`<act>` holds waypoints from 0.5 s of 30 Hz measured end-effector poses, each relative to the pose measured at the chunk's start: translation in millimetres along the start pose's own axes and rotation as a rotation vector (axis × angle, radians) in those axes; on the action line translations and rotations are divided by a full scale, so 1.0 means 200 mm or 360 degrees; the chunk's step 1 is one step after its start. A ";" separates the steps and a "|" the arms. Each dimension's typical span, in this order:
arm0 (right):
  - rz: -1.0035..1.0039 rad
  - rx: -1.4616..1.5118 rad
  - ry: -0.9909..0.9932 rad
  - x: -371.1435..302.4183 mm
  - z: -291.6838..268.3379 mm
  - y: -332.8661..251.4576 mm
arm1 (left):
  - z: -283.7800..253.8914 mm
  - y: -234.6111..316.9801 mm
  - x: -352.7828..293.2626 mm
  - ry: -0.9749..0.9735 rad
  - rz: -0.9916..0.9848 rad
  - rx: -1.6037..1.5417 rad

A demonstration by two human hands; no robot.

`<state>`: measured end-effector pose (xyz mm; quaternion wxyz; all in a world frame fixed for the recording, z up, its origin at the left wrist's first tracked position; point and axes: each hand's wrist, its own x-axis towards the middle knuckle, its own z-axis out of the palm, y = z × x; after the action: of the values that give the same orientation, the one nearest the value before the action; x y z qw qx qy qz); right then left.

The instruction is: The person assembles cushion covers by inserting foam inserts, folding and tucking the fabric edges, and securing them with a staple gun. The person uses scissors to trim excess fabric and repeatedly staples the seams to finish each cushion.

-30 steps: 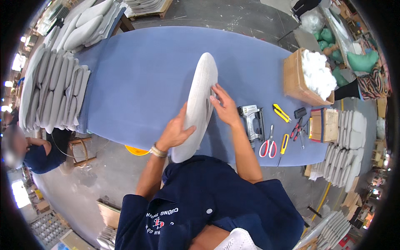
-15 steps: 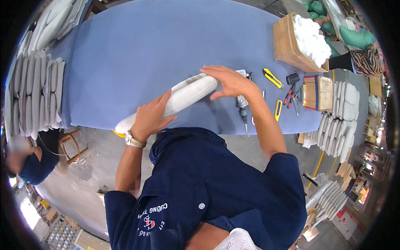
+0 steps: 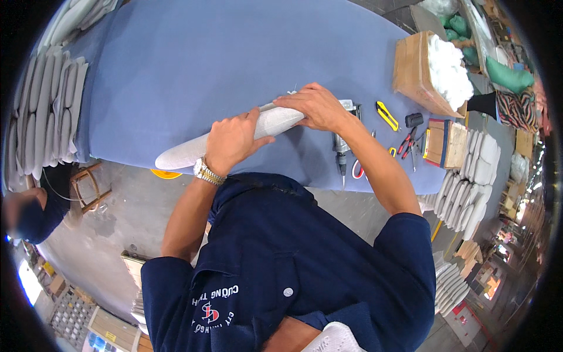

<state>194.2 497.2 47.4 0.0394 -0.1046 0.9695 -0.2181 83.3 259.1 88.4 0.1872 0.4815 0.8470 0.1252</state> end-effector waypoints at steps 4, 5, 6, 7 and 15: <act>0.0102 -0.0099 0.0316 -0.07 0.05 -0.07 | 0.01 0.00 0.00 -0.0020 -0.0009 -0.0009; 0.0140 -0.0064 0.0442 -0.09 0.08 -0.07 | 0.00 0.00 0.00 -0.0029 -0.0020 -0.0012; 0.0177 -0.0029 0.0567 -0.10 0.11 -0.08 | -0.01 0.00 0.02 -0.0068 -0.0024 -0.0019; 0.0185 0.0020 0.0650 -0.09 0.10 -0.07 | -0.03 -0.02 0.04 -0.0086 -0.0034 -0.0019; 0.0934 0.1178 0.0988 0.05 0.19 0.11 | -0.04 -0.02 0.06 -0.0050 -0.0039 0.0060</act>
<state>185.6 499.3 3.1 -0.1545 0.2592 0.7830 -0.5439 70.7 266.9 90.4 0.1928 0.4765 0.8520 0.0994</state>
